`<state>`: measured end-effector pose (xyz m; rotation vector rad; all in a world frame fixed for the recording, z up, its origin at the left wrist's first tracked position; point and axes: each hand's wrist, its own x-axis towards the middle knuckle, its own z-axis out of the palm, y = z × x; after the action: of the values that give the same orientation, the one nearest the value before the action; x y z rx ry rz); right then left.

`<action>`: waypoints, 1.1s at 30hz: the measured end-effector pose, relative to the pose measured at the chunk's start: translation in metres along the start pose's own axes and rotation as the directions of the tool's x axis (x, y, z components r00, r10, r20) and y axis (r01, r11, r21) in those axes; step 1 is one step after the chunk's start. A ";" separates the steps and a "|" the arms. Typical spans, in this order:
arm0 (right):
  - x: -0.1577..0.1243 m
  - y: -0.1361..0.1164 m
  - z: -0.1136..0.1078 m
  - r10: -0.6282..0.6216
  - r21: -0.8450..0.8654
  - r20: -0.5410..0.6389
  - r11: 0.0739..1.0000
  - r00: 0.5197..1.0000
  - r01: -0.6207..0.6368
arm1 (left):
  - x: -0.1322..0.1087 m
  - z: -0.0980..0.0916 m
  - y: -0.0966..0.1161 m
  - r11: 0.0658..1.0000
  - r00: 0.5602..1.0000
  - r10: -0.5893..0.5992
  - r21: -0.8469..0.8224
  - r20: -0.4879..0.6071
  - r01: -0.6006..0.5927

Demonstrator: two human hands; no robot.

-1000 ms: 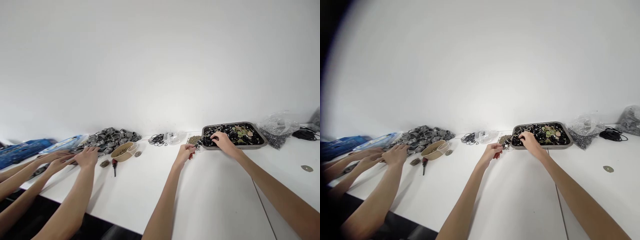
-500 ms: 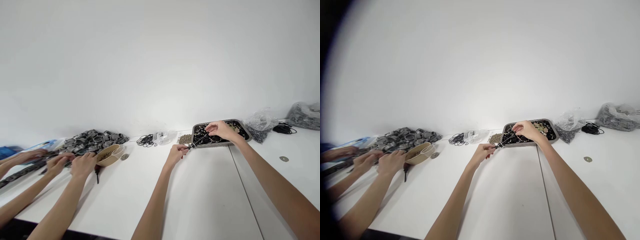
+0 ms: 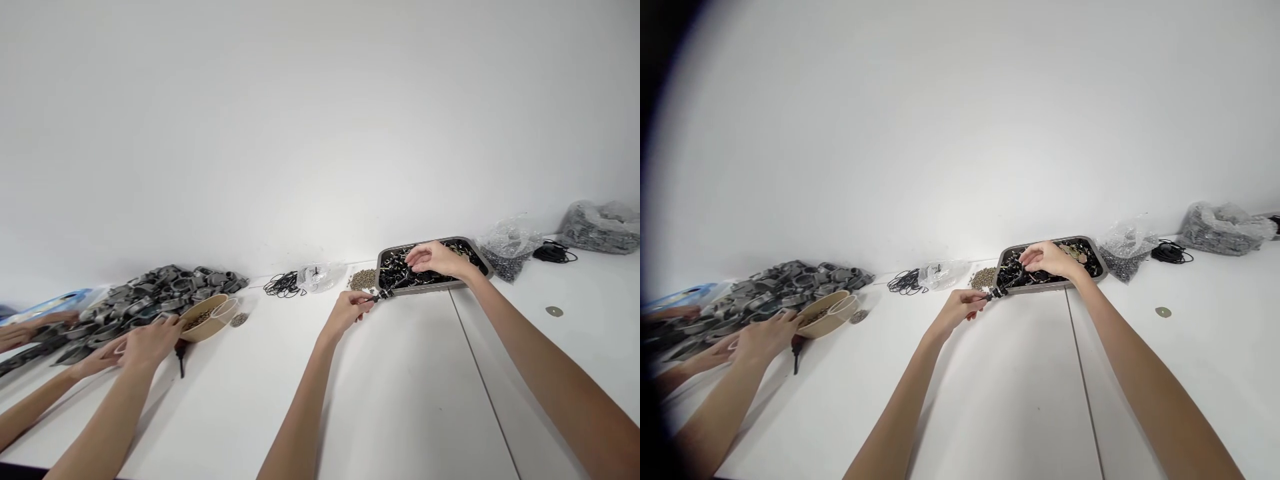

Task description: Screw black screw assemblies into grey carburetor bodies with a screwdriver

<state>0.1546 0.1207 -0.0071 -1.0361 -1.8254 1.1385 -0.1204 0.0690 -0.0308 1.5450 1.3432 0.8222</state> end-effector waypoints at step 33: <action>-0.014 -0.011 -0.020 0.203 -0.526 -0.266 0.789 0.942 -0.318 | -0.008 0.001 0.010 0.972 0.995 0.031 -0.233 0.099 -0.007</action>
<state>0.1748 0.1115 0.0076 -1.7268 -1.9390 0.6019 -0.1171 0.0608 -0.0211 1.3982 1.1174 0.8684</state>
